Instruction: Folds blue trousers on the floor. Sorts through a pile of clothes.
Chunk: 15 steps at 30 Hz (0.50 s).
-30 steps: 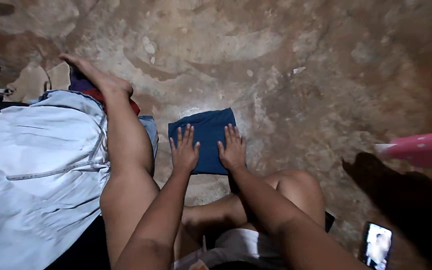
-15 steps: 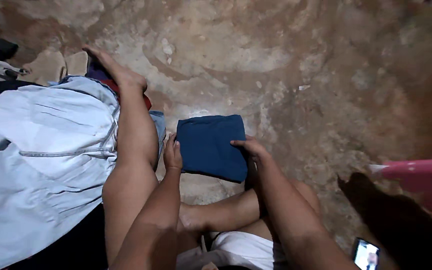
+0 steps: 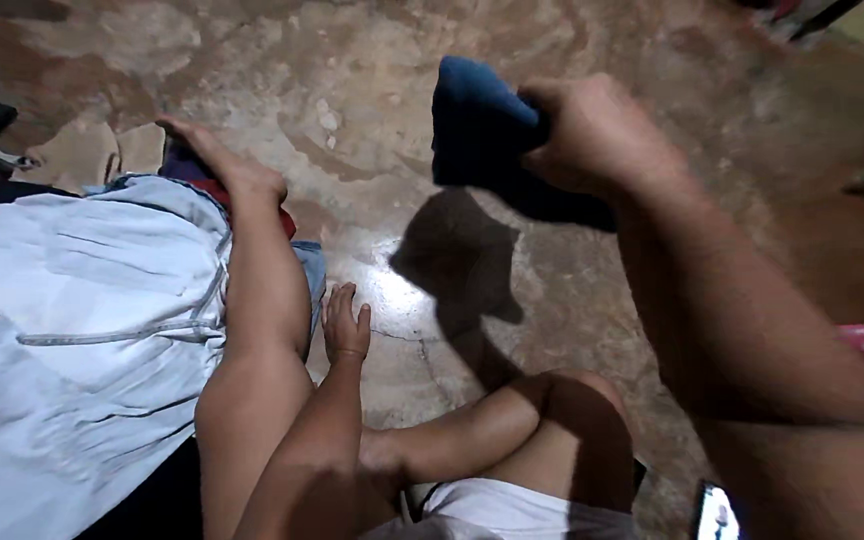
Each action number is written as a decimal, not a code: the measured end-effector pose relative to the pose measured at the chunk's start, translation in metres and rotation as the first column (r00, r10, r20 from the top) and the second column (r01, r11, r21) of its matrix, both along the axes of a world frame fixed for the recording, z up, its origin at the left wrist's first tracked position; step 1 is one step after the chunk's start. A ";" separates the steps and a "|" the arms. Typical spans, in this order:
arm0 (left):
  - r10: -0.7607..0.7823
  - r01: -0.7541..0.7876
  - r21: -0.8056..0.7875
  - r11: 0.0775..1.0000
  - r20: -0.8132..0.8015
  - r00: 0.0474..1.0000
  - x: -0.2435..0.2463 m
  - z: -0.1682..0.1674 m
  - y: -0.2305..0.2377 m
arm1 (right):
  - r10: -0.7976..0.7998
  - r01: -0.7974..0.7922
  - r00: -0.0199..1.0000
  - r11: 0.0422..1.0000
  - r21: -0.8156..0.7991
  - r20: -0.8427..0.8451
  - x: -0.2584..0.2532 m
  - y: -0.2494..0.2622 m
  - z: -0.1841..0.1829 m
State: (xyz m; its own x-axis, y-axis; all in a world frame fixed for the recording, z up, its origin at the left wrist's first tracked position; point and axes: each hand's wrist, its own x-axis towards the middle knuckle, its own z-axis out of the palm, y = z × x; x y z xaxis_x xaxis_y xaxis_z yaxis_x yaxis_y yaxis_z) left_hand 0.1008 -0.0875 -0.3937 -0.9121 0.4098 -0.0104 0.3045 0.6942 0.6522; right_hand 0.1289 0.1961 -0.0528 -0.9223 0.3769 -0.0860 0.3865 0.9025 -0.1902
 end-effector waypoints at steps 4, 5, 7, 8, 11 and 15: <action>-0.002 0.002 -0.029 1.000 -0.003 1.000 0.000 0.001 0.002 | 0.046 -0.027 0.997 0.958 0.284 -0.059 0.021 -0.019 -0.024; 0.000 0.000 -0.031 1.000 -0.006 1.000 0.000 0.001 0.002 | 0.071 -0.049 0.996 0.954 0.297 -0.062 0.029 -0.021 -0.048; -0.004 0.004 -0.043 0.999 -0.005 1.000 0.000 0.001 0.002 | 0.087 -0.084 0.996 0.973 0.216 -0.004 0.053 -0.033 -0.105; -0.008 0.007 -0.051 0.999 -0.004 1.000 0.000 0.002 0.002 | 0.074 -0.083 0.994 0.989 0.122 0.078 0.067 -0.043 -0.133; -0.009 0.008 -0.073 0.997 -0.013 1.000 -0.001 0.002 0.003 | 0.035 0.008 0.954 0.990 -0.142 0.298 0.094 -0.065 -0.193; -0.012 0.009 -0.091 0.996 -0.033 0.999 0.000 0.003 0.003 | -0.048 0.121 0.952 0.966 -0.227 0.301 0.095 -0.075 -0.217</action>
State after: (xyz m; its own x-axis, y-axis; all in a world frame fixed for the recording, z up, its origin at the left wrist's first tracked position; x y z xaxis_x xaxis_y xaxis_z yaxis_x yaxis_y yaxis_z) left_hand 0.1008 -0.0841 -0.3906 -0.9083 0.4180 -0.0169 0.3329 0.7466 0.5760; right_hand 0.2241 0.1210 -0.2694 -0.8087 0.3869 -0.4431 0.5304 0.8053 -0.2649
